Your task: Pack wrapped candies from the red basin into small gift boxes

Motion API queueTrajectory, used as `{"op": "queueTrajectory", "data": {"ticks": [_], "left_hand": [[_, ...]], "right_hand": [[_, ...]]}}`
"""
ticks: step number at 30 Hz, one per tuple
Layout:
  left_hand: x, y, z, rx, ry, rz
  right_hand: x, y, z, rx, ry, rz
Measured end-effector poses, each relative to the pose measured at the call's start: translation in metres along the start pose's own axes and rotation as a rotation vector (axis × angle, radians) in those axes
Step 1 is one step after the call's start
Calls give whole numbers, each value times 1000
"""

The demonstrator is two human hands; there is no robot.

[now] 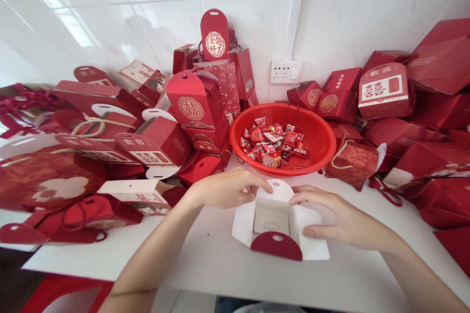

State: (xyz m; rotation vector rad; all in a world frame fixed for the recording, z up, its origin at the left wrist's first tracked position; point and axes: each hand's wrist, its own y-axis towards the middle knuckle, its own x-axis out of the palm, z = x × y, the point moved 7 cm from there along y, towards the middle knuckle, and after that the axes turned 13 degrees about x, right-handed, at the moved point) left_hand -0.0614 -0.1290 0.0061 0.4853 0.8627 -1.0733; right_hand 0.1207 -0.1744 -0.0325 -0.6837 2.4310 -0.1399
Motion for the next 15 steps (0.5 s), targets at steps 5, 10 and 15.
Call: {"op": "queueTrajectory", "data": {"ticks": [5, 10, 15], "left_hand": [[3, -5, -3, -9, 68, -63], [8, -11, 3, -48, 286, -15], [16, -12, 24, -49, 436, -8]], "right_hand": [[2, 2, 18, 118, 65, -9], [4, 5, 19, 73, 23, -1], [-3, 8, 20, 27, -38, 89]]}}
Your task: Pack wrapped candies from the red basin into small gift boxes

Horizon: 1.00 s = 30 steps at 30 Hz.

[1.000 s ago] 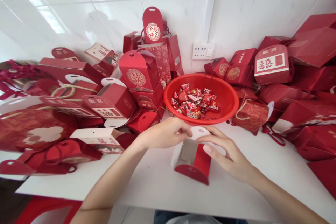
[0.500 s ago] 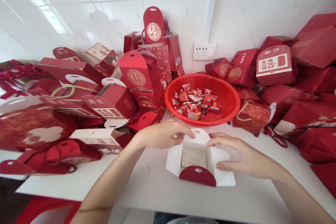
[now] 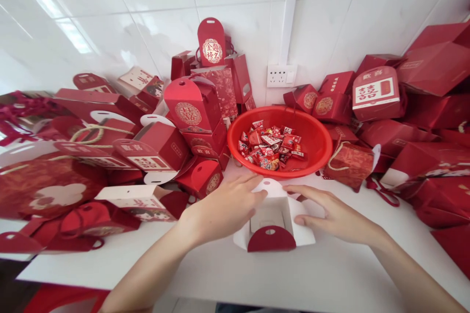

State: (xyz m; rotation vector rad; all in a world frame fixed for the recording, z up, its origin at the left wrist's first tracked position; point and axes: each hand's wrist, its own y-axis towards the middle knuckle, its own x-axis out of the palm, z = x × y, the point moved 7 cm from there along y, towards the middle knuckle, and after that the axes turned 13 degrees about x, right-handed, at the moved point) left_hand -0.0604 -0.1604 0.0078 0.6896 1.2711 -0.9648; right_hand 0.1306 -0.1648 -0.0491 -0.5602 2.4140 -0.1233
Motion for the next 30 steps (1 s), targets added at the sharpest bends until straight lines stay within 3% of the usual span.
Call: {"op": "queueTrajectory", "data": {"ticks": [6, 17, 23, 30], "left_hand": [[-1, -3, 6, -31, -101, -91], [28, -1, 12, -155, -116, -268], [26, 8, 2, -170, -105, -209], [11, 1, -3, -238, -91, -176]], "right_hand": [[-2, 0, -3, -39, -39, 17], [-6, 4, -23, -75, -267, -11], [-41, 5, -45, -112, -301, 110], [-86, 43, -56, -154, 27, 264]]}}
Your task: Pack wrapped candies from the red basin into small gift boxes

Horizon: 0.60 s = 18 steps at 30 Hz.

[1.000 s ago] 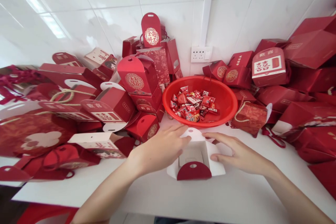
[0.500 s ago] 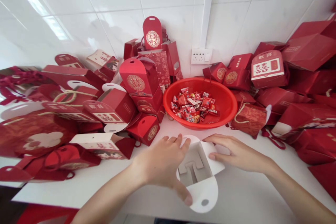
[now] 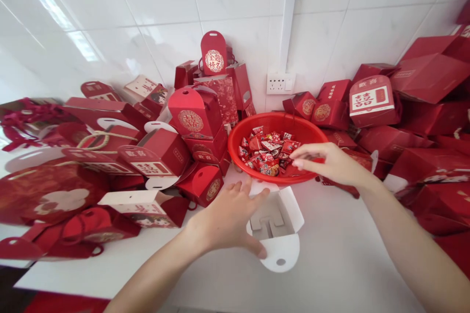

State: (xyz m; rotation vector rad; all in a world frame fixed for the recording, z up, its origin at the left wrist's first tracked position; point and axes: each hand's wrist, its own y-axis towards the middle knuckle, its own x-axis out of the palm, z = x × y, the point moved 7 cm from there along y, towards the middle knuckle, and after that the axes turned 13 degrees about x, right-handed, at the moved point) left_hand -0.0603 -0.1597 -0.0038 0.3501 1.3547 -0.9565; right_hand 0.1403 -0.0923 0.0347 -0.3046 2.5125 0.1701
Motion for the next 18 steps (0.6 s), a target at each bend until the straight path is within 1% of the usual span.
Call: {"op": "queueTrajectory", "data": {"ticks": [4, 8, 11, 13, 16, 18], "left_hand": [[-10, -8, -2, 31, 28, 71], [-28, -14, -4, 111, 62, 193], [-43, -16, -8, 116, 70, 278], [-51, -12, -13, 104, 56, 345], [-61, 0, -25, 113, -13, 477], [-63, 13, -35, 110, -62, 518]], "right_hand": [[4, 38, 15, 9, 135, 38], [13, 65, 34, 34, 154, 76], [13, 75, 44, 45, 118, 133], [11, 77, 48, 54, 95, 174], [7, 78, 53, 74, 107, 215], [4, 78, 56, 86, 172, 233]]}}
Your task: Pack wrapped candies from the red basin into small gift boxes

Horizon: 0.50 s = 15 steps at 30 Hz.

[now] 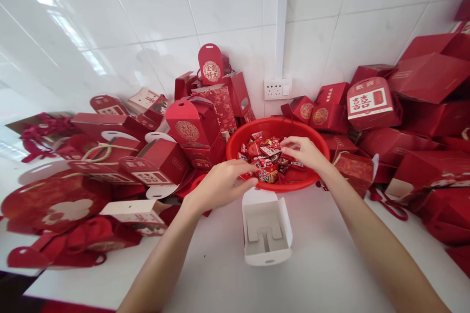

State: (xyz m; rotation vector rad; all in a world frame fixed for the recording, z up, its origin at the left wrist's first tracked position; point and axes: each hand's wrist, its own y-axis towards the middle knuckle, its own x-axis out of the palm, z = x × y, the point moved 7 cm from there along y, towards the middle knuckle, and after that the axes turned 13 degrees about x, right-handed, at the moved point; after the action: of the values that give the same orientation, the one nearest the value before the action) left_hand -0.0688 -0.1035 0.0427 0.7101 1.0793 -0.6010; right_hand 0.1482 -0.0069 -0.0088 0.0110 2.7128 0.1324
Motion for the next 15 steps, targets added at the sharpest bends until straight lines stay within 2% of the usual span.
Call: {"op": "queueTrajectory", "data": {"ticks": [2, 4, 10, 15], "left_hand": [[7, 13, -12, -17, -17, -22], [16, 26, -21, -28, -19, -101], [48, 67, -41, -120, 58, -511], [69, 89, -58, -251, 94, -620]], "right_hand": [[-5, 1, 3, 21, 105, 25], [-10, 2, 8, 55, 222, 63], [-20, 2, 16, 147, 436, 134], [-28, 0, 15, 154, 500, 213]]}}
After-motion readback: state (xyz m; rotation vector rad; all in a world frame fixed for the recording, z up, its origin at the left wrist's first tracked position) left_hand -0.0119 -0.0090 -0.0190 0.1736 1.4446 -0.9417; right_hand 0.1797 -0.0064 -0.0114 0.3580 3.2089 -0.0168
